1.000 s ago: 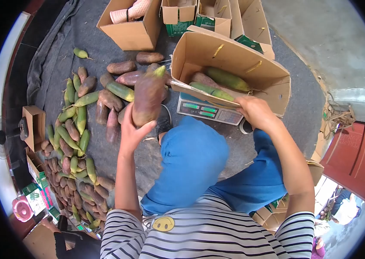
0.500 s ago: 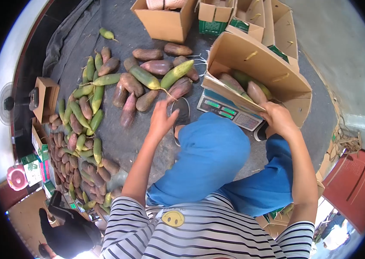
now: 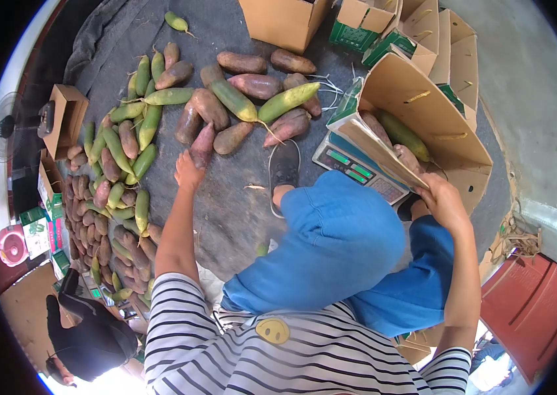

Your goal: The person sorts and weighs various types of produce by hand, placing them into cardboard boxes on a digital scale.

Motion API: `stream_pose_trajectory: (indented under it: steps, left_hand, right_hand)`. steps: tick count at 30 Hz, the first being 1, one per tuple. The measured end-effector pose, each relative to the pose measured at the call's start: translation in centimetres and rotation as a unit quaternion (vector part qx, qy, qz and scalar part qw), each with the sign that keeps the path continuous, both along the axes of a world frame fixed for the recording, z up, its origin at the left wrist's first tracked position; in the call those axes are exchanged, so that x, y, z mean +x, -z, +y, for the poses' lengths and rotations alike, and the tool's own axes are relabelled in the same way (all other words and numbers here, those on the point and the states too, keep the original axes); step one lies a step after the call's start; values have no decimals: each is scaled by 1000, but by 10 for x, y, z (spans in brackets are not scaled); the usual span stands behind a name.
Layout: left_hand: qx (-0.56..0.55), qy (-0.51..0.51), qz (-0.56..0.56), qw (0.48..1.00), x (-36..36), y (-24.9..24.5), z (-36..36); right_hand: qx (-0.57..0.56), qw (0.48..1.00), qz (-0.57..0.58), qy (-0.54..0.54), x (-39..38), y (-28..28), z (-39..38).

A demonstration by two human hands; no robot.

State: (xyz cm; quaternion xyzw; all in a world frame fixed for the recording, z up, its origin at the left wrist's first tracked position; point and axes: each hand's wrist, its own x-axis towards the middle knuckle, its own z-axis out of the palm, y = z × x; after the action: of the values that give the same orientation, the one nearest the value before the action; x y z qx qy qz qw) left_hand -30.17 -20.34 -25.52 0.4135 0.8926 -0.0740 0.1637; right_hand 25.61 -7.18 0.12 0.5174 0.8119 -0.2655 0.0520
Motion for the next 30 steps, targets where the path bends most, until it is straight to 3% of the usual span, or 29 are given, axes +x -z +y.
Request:
stream_pose_trajectory:
  steps: [4,7,10,11,13,16,19,23,25,27,30]
  left_hand:
    - [25,-41,-84,995,-7,15,0]
    - [7,-191,-155,969,13,-29,19]
    - [-51,-86,-86,991,26,-30,9]
    - [-5,-102,-63,993,31,-27,7]
    - [84,-137,-19,987,40,-13,0]
    - [125,-215,-119,961,6,54,-9]
    - [98,-220,-129,962,-7,66,-10]
    - [70,-253,-153,953,10,39,2]
    - [124,-264,-166,942,-1,79,-15]
    - [268,-244,-202,910,-9,126,-42]
    - [260,-314,-304,861,25,110,-58]
  right_hand:
    - [-11,1000,18,4,-2,1,0]
    - [-13,1000,17,5,-4,-1,3]
    - [-10,1000,15,1,-3,-1,2]
    - [-6,1000,15,0,-3,-1,3]
    - [-6,1000,10,-4,-2,-1,3]
    - [-9,1000,4,-6,-1,1,5]
    - [-12,1000,4,0,-3,-2,4]
    - [-19,1000,8,-1,0,-2,5]
    - [-9,1000,12,-8,4,1,4]
    - [16,999,20,-20,9,4,3]
    - [-1,1000,-5,-8,9,3,2]
